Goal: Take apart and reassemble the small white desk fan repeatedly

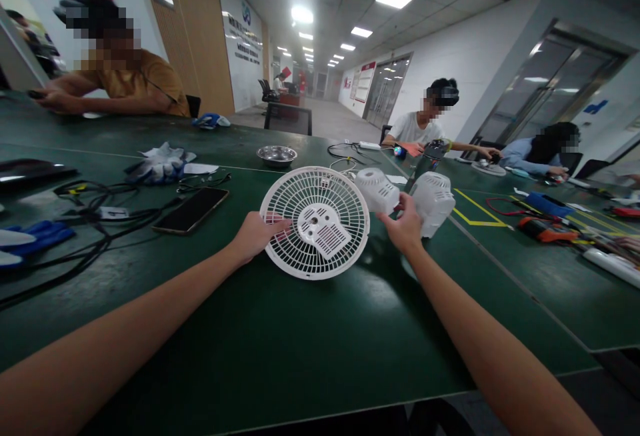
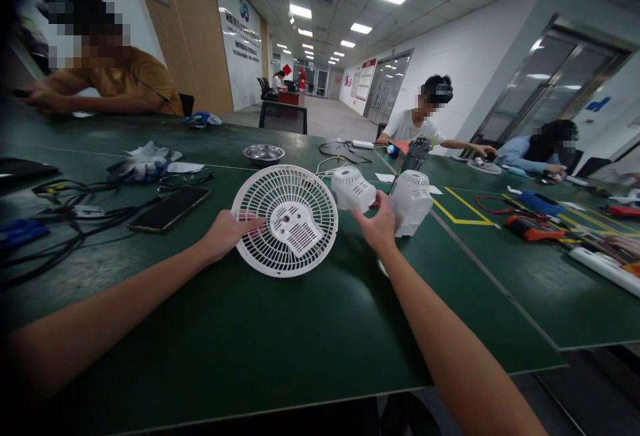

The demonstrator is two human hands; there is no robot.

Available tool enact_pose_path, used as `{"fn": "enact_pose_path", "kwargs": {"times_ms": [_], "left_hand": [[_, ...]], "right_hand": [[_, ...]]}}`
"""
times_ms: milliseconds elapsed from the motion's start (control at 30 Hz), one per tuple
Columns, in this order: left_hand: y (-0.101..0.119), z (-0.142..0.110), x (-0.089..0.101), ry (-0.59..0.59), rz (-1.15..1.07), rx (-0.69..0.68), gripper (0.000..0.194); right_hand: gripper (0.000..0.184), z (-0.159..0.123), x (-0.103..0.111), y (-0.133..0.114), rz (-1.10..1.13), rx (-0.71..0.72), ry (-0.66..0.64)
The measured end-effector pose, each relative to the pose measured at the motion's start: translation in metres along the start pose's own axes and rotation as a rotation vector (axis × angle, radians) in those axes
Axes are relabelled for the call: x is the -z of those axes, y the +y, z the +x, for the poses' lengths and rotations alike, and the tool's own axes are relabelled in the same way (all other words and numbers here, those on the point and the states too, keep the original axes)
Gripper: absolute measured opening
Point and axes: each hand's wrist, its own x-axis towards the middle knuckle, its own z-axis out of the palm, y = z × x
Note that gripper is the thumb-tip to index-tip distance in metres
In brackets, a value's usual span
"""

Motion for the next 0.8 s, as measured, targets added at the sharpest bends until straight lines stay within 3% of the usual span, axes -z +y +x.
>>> {"fn": "enact_pose_path", "kwargs": {"times_ms": [133, 300, 400, 467, 567, 633, 700, 800], "left_hand": [[0.003, -0.002, -0.001, 0.013, 0.018, 0.01, 0.017], [0.005, -0.003, 0.0, -0.017, 0.013, -0.004, 0.019], [0.006, -0.003, -0.001, -0.005, 0.009, -0.015, 0.018], [0.007, -0.004, -0.002, 0.015, 0.0, -0.008, 0.016], [0.007, -0.005, -0.004, 0.015, -0.013, -0.021, 0.016], [0.006, -0.005, -0.004, 0.01, -0.027, -0.045, 0.018], [0.005, -0.006, -0.003, 0.016, -0.005, -0.082, 0.019], [0.004, -0.008, -0.002, 0.051, 0.104, -0.198, 0.02]], "right_hand": [[0.066, -0.009, -0.022, 0.012, -0.043, -0.112, -0.192], [0.068, -0.013, -0.029, 0.017, -0.197, -0.172, -0.338], [0.065, -0.013, -0.029, 0.011, -0.284, -0.154, -0.373], [0.062, -0.013, -0.026, 0.004, -0.262, -0.097, -0.323], [0.055, -0.013, -0.018, -0.013, -0.096, 0.033, -0.186], [0.046, -0.017, -0.014, -0.028, 0.078, 0.013, -0.19], [0.04, -0.025, -0.012, -0.045, 0.343, -0.15, -0.351], [0.038, -0.044, -0.015, -0.069, 0.842, -0.465, -0.729]]}}
